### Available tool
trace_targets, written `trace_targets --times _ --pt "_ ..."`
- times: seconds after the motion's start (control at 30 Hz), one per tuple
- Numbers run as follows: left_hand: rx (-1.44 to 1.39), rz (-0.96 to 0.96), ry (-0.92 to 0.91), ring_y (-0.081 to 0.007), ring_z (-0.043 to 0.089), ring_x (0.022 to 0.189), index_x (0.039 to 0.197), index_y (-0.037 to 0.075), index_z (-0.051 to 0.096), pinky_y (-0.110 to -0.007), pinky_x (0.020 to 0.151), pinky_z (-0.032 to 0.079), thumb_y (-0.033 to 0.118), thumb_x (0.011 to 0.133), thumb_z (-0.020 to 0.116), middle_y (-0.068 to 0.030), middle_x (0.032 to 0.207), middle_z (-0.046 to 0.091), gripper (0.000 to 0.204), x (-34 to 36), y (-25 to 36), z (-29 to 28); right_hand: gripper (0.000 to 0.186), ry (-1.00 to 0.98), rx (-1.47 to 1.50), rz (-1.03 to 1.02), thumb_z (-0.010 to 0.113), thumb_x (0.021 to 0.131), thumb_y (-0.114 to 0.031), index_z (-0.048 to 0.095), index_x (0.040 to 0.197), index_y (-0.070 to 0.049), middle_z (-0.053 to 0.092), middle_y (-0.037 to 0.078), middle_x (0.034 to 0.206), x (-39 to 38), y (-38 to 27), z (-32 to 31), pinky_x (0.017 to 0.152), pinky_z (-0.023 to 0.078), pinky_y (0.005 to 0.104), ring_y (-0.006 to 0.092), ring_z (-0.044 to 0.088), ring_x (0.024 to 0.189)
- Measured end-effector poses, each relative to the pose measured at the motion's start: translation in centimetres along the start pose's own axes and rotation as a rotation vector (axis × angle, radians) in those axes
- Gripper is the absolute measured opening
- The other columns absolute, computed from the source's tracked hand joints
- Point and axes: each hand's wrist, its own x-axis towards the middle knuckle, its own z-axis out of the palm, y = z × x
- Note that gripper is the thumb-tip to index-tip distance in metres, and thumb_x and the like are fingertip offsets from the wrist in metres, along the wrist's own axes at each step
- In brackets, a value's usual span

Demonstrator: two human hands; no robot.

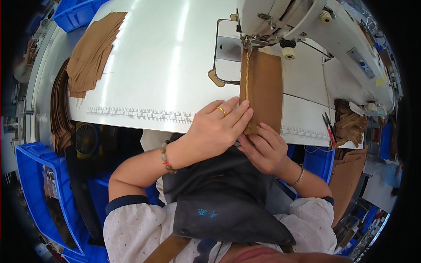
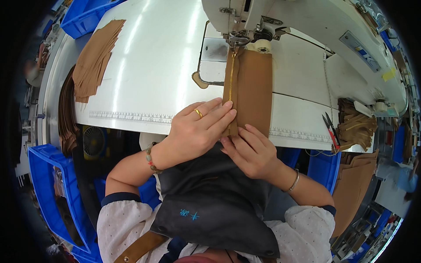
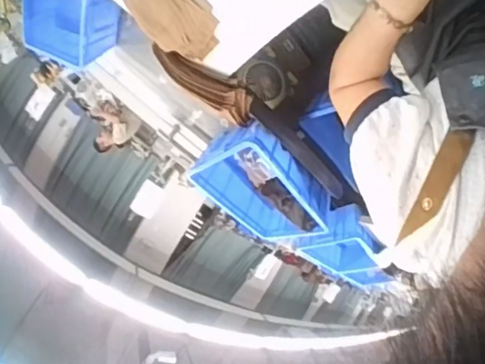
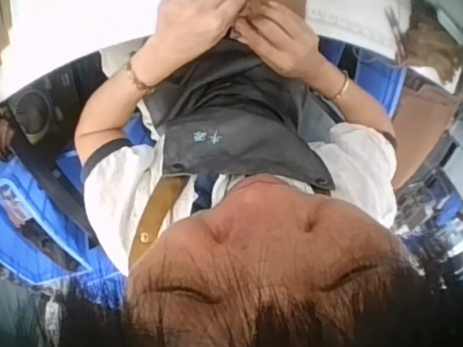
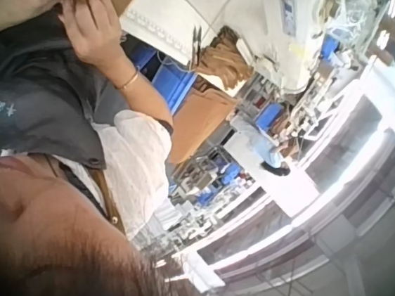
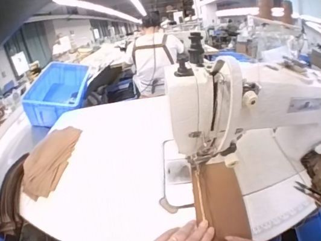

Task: The recorder uses a sewing machine to attach a zipper to a piece of brown leather material.

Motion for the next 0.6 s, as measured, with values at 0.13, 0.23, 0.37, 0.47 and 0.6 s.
trace_targets --times 0.13,0.23,0.37,0.47,0.6 --pt "0.022 0.013 -0.025 -0.0288 0.071 0.113 0.118 0.002 0.075 -0.038 0.09 0.06 0.017 0.07 0.073 -0.0135 0.124 0.073 0.051 -0.1 -0.1 0.0 0.026 -0.008 -0.004 -0.004 0.081 0.085 -0.024 0.08 0.106 -0.009 0.072 0.007 0.103 0.2 0.0 -0.1 0.098 0.059 0.0423 0.025 0.069 0.099" --pt "0.062 0.015 -0.088 -0.0292 0.07 0.116 0.12 0.002 0.074 -0.04 0.093 0.059 0.02 0.071 0.074 -0.0142 0.129 0.072 0.053 -0.2 0.4 -0.5 0.025 -0.013 0.082 -0.044 0.083 0.083 -0.024 0.079 0.101 -0.008 0.071 0.006 0.099 0.8 0.7 -0.9 0.096 0.059 0.0415 0.0239 0.069 0.097" --pt "0.104 -0.007 -0.226 -0.0296 0.066 0.122 0.125 0.002 0.072 -0.041 0.099 0.055 0.031 0.076 0.079 -0.0151 0.136 0.068 0.057 0.0 1.1 -1.2 0.02 -0.005 0.291 -0.022 0.085 0.081 -0.02 0.072 0.088 -0.007 0.068 0.005 0.088 2.7 4.5 -2.9 0.086 0.06 0.0394 0.0228 0.068 0.092" --pt "0.102 -0.037 -0.238 -0.0295 0.065 0.124 0.126 0.002 0.071 -0.041 0.1 0.055 0.042 0.078 0.081 -0.0153 0.136 0.067 0.064 0.1 1.6 -1.4 0.019 -0.079 0.25 0.094 0.082 0.085 -0.019 0.069 0.092 -0.006 0.067 0.007 0.096 6.3 8.3 -1.8 0.079 0.059 0.0386 0.0259 0.068 0.093" --pt "0.08 -0.048 -0.228 -0.03 0.066 0.123 0.126 0.002 0.071 -0.041 0.099 0.055 0.046 0.078 0.081 -0.0162 0.135 0.068 0.066 0.1 1.7 -1.1 0.033 -0.12 0.172 0.128 0.079 0.089 -0.03 0.073 0.112 -0.007 0.065 0.012 0.125 7.5 11.1 1.5 0.092 0.056 0.0416 0.0322 0.066 0.11"
